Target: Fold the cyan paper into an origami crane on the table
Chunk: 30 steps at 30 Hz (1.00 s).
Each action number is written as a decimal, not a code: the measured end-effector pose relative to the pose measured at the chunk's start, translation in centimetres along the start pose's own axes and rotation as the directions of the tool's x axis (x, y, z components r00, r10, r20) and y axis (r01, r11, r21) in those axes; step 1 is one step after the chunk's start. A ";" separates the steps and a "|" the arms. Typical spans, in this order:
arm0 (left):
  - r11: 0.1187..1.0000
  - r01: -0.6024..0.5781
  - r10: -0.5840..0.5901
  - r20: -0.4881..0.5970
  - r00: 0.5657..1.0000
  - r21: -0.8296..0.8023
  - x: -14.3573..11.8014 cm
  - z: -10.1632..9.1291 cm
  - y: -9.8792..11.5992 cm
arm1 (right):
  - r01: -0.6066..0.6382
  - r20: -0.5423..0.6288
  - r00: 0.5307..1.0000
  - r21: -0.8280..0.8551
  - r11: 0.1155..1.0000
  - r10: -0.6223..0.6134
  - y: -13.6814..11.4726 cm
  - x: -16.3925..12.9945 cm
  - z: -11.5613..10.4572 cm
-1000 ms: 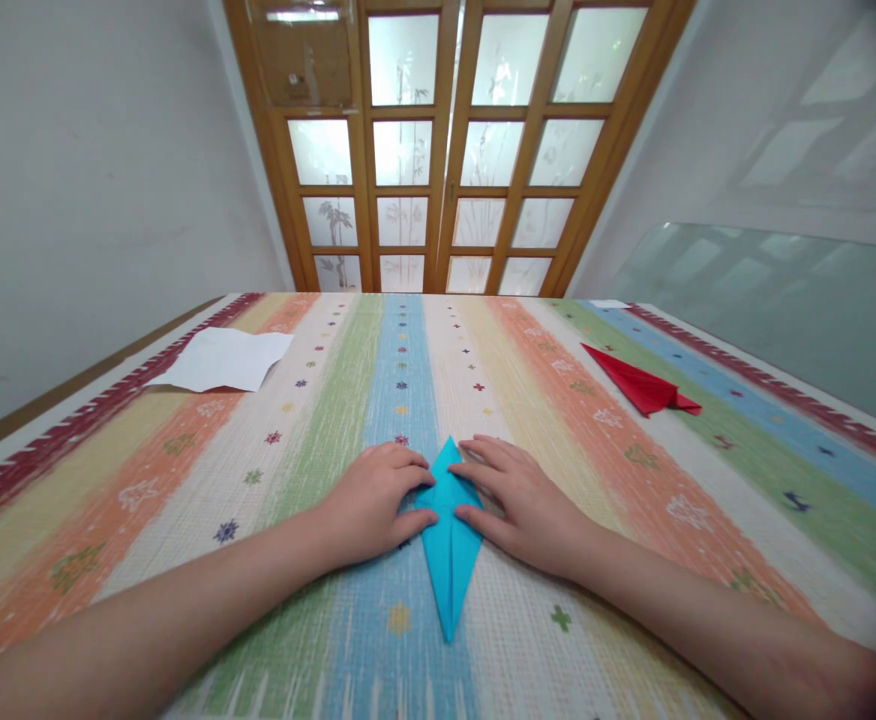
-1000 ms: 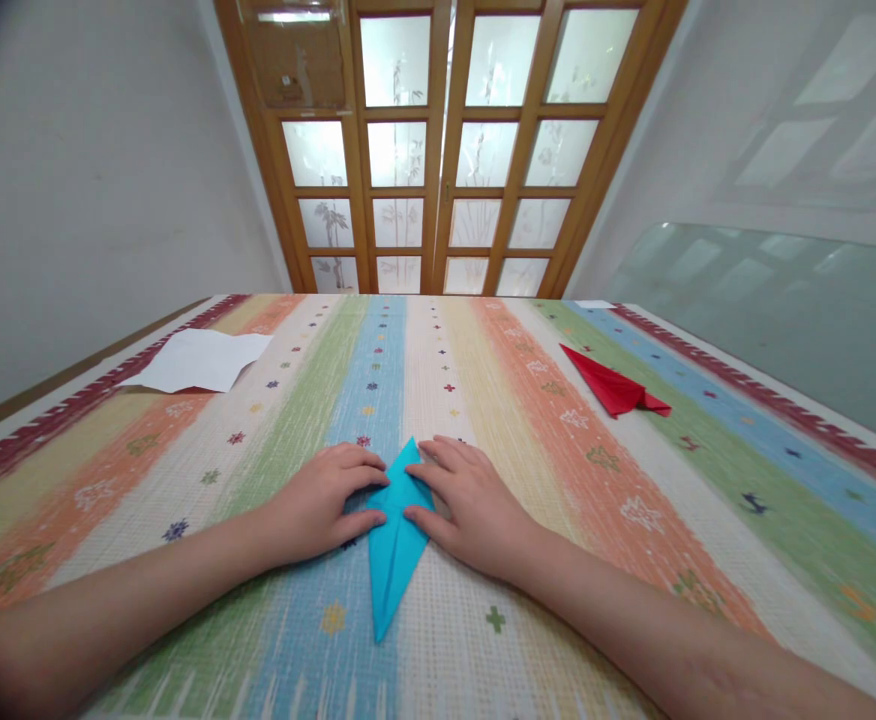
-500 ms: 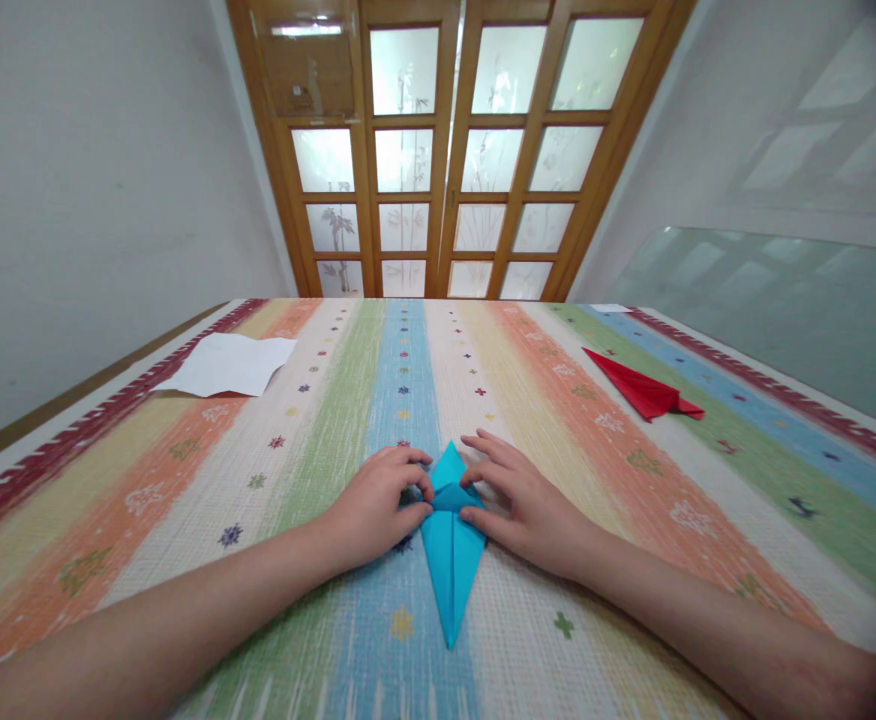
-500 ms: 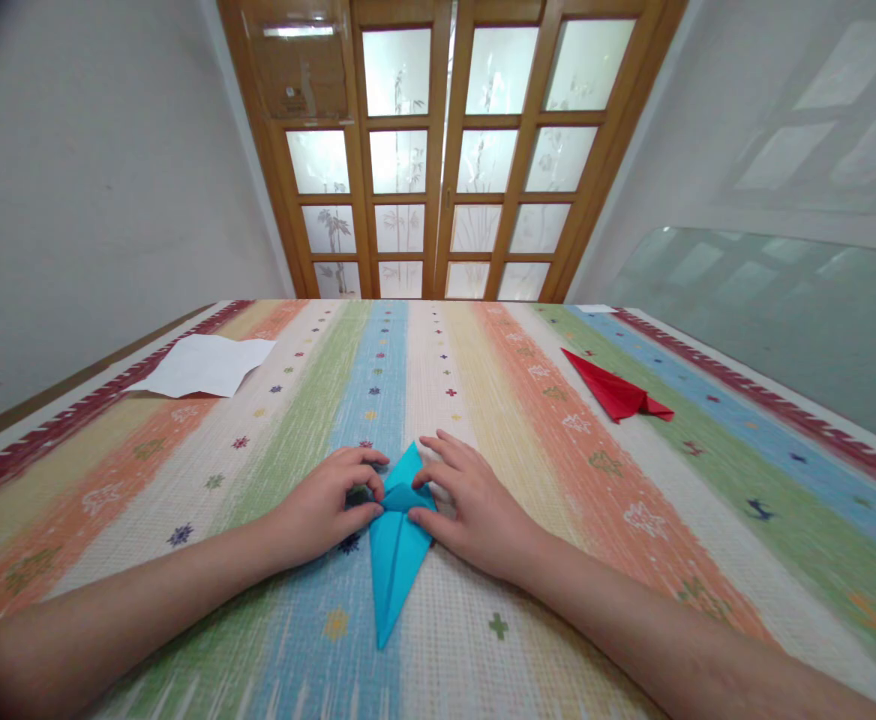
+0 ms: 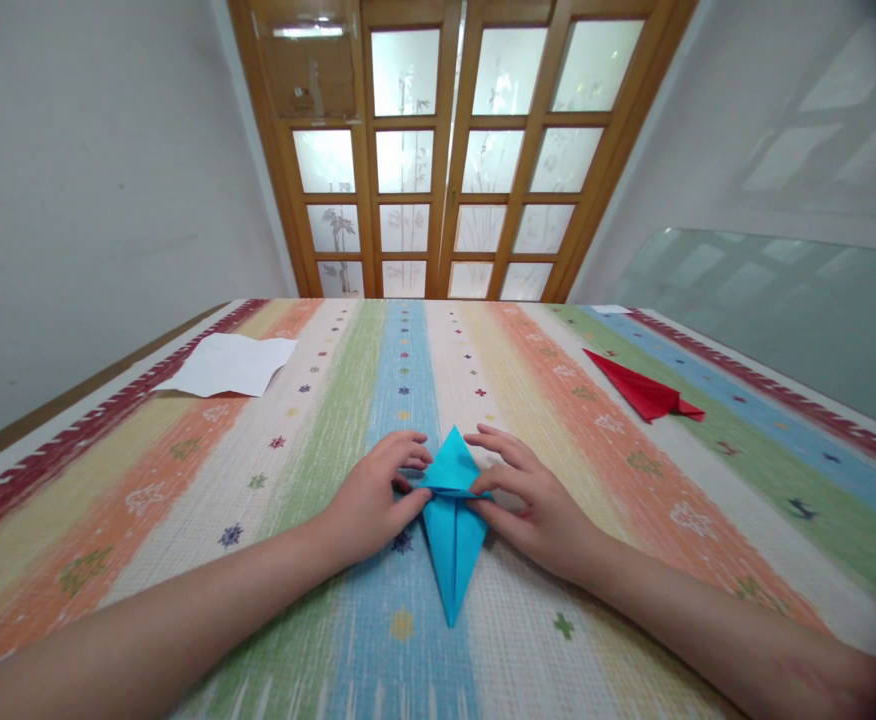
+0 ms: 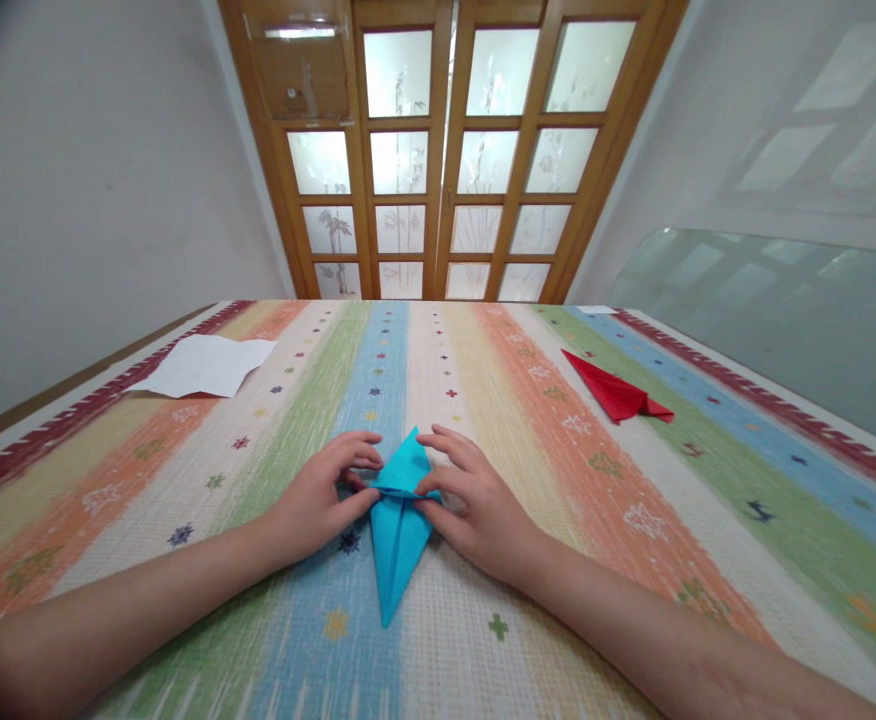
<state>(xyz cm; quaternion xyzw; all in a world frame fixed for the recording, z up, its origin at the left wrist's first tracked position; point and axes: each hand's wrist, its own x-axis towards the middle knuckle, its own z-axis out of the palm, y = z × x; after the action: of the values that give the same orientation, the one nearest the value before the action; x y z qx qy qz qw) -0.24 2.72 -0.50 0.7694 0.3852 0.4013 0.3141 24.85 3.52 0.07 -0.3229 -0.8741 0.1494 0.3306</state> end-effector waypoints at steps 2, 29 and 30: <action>0.987 0.077 -0.078 -0.001 0.997 -0.140 0.1 0.2 -0.5 | 0.016 -0.032 0.999 0.001 1.000 -0.016 -0.1 0.0 0.0; 0.606 0.391 -0.303 0.253 0.919 -0.693 0.8 0.0 -1.1 | -0.074 -0.079 0.994 0.044 0.996 0.077 -0.3 -0.1 0.1; 0.609 0.394 -0.316 0.245 0.916 -0.688 0.8 0.0 -1.2 | -0.106 -0.065 0.992 0.071 0.992 0.111 -0.3 0.0 0.1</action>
<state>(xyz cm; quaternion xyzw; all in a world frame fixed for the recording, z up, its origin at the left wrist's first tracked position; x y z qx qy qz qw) -0.41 3.99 -1.16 0.5082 0.3235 0.4115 0.6839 24.68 3.29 0.15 -0.3635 -0.8379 0.1853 0.3626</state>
